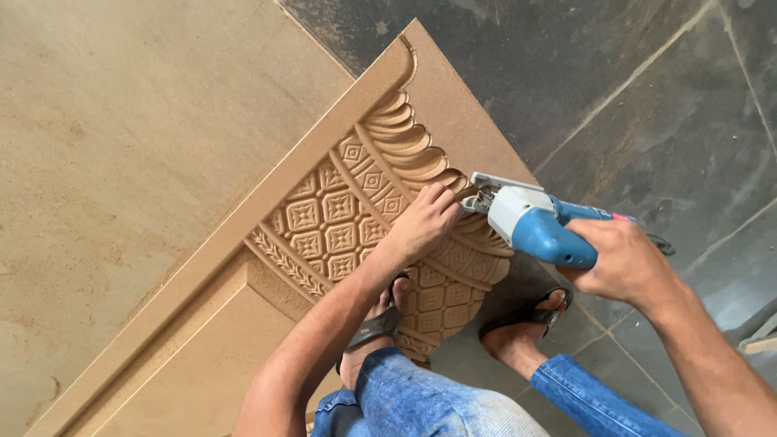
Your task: The person uses a handheld electric carving tool to shape the scalloped edge of a large, pre-carved wooden panel. They guide the tool along the decorative border while sitting on the floor.
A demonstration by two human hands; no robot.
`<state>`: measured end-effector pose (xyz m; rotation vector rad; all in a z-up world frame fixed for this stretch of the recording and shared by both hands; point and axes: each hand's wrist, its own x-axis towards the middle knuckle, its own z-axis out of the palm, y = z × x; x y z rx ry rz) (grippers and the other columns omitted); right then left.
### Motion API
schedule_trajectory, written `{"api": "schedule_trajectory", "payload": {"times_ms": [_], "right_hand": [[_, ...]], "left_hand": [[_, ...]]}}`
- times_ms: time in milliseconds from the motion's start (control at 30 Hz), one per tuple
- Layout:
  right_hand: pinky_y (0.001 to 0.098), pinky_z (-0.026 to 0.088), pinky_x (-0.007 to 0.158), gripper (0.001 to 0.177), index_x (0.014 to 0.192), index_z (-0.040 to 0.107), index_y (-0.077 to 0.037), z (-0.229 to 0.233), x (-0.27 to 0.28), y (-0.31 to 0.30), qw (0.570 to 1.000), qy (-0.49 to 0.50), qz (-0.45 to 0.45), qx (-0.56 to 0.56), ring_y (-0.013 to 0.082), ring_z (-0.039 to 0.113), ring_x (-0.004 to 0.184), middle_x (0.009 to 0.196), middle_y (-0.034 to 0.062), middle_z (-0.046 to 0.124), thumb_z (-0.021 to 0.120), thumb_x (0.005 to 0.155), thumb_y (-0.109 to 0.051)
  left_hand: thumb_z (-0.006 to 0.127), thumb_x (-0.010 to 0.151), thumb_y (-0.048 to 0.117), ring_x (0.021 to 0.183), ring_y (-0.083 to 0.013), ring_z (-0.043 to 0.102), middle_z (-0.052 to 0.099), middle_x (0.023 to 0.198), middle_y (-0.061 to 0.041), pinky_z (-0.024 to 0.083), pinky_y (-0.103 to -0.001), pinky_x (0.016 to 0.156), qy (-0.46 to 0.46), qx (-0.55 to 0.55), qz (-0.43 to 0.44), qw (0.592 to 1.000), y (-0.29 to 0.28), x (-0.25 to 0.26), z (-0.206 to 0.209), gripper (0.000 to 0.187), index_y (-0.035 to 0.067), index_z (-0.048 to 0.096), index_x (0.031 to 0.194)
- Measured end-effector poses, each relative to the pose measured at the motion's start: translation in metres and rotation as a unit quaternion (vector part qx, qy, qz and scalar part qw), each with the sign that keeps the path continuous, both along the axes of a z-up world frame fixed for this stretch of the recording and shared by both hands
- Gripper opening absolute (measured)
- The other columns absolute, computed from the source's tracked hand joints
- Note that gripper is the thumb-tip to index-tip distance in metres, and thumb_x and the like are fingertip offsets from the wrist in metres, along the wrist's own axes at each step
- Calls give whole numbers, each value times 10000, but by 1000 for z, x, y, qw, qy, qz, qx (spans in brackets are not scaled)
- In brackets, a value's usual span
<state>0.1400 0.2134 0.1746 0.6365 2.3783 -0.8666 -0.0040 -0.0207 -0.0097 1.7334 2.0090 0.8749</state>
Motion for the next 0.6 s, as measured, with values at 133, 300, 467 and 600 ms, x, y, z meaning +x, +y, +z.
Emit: {"api": "schedule_trajectory", "payload": {"times_ms": [133, 300, 467, 600], "right_hand": [[420, 551, 673, 234, 767, 684, -64, 3, -1, 0, 1000, -7, 5, 11, 343, 708, 696, 742, 131, 736, 841, 619, -156], [437, 545, 689, 267, 780, 688, -56, 3, -2, 1, 1000, -9, -4, 14, 362, 702, 732, 761, 142, 738, 855, 601, -161], [427, 547, 685, 261, 775, 671, -55, -1, 0, 1, 1000, 16, -2, 7, 345, 704, 702, 742, 136, 729, 834, 594, -148], [420, 555, 674, 281, 770, 674, -50, 0, 0, -1, 1000, 6, -5, 13, 326, 708, 682, 731, 129, 729, 866, 601, -167]], "left_hand": [[641, 845, 108, 1053, -279, 519, 533, 1021, -107, 456, -408, 953, 13, 3, 4, 1000, 0, 0, 3, 187, 11, 617, 1003], [646, 840, 119, 1047, -278, 522, 527, 1006, -103, 458, -409, 954, 4, -6, 0, 1000, 3, -4, 6, 184, 19, 612, 991], [648, 856, 117, 1029, -282, 518, 519, 987, -102, 456, -409, 942, -16, -12, 1, 1000, 3, -3, 6, 163, 24, 608, 983], [641, 840, 105, 1037, -276, 519, 520, 999, -99, 459, -399, 948, -15, -4, 7, 1000, 3, -3, 5, 172, 23, 606, 986]]}}
